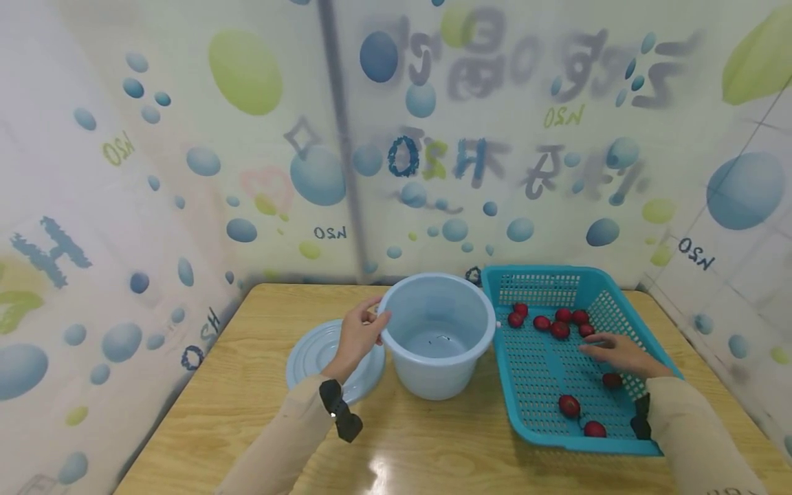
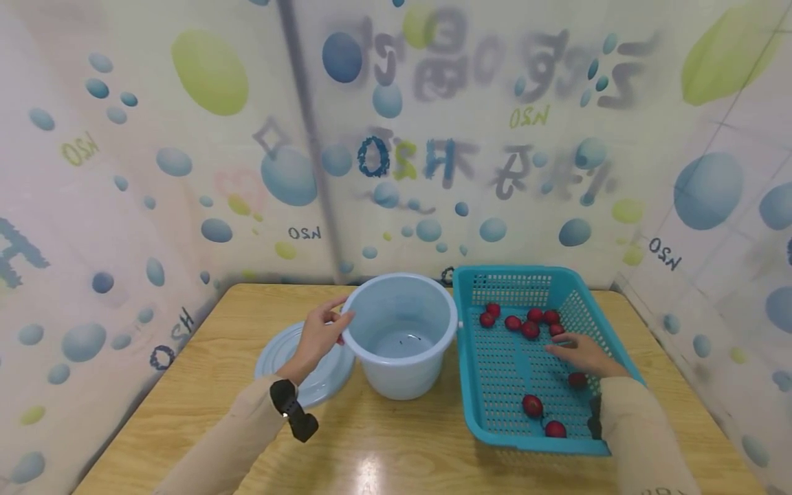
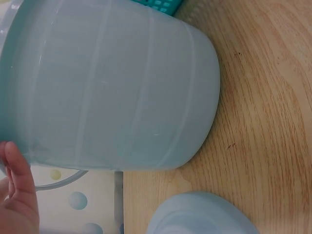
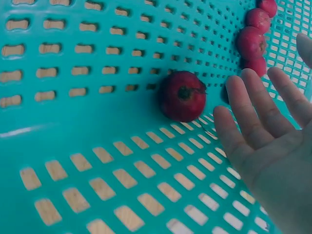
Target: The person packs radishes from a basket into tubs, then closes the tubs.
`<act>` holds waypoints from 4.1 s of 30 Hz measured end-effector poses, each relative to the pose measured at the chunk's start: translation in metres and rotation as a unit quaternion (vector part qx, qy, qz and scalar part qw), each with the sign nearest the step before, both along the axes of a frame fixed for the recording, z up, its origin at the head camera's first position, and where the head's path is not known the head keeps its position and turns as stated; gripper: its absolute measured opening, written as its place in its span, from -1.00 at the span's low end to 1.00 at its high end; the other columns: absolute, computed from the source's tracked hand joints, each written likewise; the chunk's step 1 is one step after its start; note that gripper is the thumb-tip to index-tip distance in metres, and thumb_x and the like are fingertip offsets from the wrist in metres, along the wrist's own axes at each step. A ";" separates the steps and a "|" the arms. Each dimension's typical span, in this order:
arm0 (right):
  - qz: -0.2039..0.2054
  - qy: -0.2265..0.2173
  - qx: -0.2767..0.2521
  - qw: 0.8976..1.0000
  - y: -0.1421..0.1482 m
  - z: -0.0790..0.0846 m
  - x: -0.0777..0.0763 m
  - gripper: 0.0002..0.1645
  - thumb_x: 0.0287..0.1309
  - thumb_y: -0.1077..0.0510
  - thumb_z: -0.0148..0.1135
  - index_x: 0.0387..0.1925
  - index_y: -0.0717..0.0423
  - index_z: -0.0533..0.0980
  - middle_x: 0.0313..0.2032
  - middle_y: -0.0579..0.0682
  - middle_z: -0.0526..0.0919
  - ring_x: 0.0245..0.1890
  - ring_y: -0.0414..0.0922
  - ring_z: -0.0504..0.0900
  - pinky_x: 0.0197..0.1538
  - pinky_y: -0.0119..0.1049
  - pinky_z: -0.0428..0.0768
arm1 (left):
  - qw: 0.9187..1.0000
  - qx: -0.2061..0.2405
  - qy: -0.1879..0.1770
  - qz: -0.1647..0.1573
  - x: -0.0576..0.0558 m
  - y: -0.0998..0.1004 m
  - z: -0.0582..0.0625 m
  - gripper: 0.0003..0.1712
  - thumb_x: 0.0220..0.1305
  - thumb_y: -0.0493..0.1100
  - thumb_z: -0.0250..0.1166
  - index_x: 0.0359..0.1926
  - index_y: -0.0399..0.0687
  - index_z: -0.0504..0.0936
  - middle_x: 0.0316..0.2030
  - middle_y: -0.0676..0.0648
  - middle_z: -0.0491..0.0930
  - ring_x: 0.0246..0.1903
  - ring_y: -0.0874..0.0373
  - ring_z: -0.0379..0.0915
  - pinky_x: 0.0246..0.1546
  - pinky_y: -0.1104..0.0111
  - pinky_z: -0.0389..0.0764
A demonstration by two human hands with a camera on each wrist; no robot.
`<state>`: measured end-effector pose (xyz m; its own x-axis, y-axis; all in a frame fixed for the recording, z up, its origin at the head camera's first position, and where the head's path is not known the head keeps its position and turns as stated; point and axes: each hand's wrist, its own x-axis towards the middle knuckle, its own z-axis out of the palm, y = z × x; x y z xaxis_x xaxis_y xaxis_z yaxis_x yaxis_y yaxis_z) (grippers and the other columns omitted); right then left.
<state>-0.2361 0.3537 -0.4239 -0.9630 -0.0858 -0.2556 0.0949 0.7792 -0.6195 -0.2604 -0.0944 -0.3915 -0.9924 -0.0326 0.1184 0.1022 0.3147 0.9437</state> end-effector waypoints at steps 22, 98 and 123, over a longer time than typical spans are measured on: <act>0.089 0.051 0.050 0.993 -0.018 0.045 0.011 -0.37 0.14 -0.07 0.08 -0.07 0.48 0.37 -0.19 0.34 0.50 -0.19 0.18 0.49 -0.24 -0.03 0.49 | 1.000 -0.001 0.002 0.009 0.000 -0.001 0.000 -0.53 0.11 -0.18 0.23 0.09 -0.13 0.44 -0.59 -0.08 0.44 -0.75 0.22 0.36 -0.60 0.24 0.54; -0.011 0.023 0.086 0.996 -0.001 -0.022 0.035 -0.60 -0.03 0.34 0.13 -0.18 0.60 0.38 -0.44 0.15 0.49 -0.39 -0.01 0.46 -0.39 -0.16 0.48 | 1.000 0.009 -0.003 0.004 -0.002 0.001 -0.002 -0.51 0.12 -0.18 0.23 0.10 -0.14 0.43 -0.57 -0.08 0.41 -0.74 0.23 0.36 -0.67 0.42 0.48; 0.038 0.066 0.089 0.993 -0.004 -0.020 0.041 -0.73 -0.09 0.41 0.15 -0.24 0.44 0.47 -0.41 0.13 0.55 -0.36 0.09 0.52 -0.33 -0.06 0.51 | 1.000 0.011 0.006 0.005 -0.003 0.003 0.000 -0.53 0.11 -0.18 0.23 0.09 -0.13 0.45 -0.60 -0.07 0.40 -0.77 0.23 0.36 -0.68 0.40 0.48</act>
